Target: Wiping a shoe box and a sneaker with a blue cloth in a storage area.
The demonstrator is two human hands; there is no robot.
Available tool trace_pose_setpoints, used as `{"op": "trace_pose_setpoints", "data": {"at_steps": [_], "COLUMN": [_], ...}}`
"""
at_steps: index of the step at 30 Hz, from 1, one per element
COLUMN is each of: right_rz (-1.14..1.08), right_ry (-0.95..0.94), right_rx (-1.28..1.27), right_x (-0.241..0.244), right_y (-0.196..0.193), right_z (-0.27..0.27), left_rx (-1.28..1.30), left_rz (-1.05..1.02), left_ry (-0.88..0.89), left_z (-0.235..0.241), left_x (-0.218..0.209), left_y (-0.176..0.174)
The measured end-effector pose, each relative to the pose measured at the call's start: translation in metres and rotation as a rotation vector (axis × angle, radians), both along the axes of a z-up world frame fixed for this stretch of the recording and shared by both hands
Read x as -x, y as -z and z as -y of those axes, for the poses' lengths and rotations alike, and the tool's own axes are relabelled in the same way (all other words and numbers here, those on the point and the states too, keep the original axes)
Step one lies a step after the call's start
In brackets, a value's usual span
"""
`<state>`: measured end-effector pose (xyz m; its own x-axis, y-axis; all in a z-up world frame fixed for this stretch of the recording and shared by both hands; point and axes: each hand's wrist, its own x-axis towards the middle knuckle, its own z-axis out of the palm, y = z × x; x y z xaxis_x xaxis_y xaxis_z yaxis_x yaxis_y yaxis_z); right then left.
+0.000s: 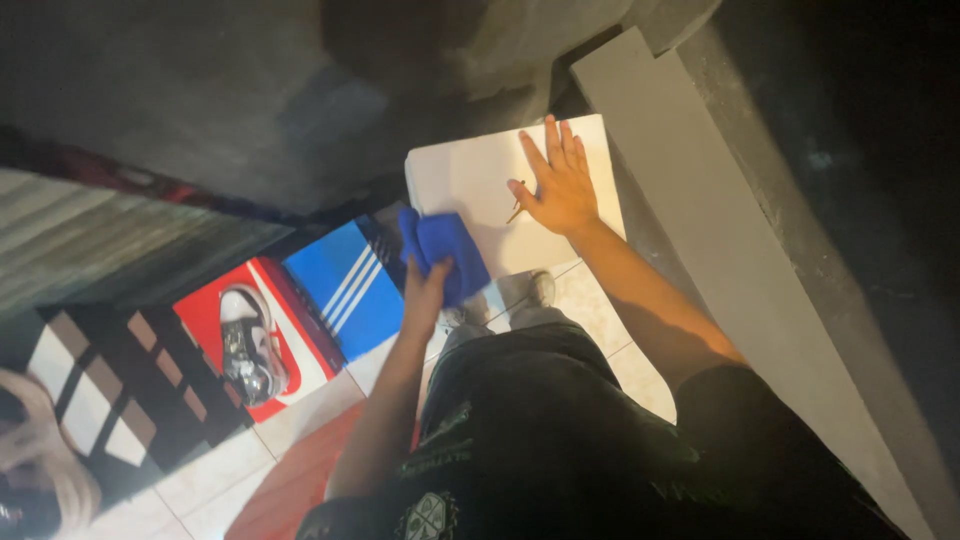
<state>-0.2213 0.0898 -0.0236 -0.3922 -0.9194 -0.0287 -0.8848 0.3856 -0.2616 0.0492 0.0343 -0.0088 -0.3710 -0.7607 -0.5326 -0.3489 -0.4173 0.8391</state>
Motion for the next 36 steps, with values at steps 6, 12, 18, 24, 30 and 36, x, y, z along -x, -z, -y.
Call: {"op": "trace_pose_setpoints", "data": {"at_steps": [6,12,18,24,30,36], "right_rz": [-0.028,-0.014,-0.034,-0.033,0.004,-0.004], "right_ry": [-0.053,-0.083,-0.36,-0.445,-0.434,-0.423], "right_rx": [0.014,0.023,0.313,0.224,0.223,0.263], "right_x": [0.003,0.003,0.009,0.011,0.011,0.01], "right_y": [0.007,0.005,0.025,0.021,0.016,0.017], "right_z": [0.002,0.003,-0.007,-0.006,-0.006,-0.002], "left_rx": [0.003,0.176,0.185,-0.012,-0.003,0.2], "left_rz": [-0.024,-0.18,-0.124,-0.024,0.026,0.014], "left_ry": [-0.111,-0.194,-0.226,-0.186,-0.196,-0.169], "left_z": [0.002,0.107,0.086,-0.02,-0.011,0.078], "left_x": [0.013,0.056,0.05,0.009,0.024,0.055], "left_y": [-0.013,0.09,0.045,-0.038,-0.05,0.016]}}
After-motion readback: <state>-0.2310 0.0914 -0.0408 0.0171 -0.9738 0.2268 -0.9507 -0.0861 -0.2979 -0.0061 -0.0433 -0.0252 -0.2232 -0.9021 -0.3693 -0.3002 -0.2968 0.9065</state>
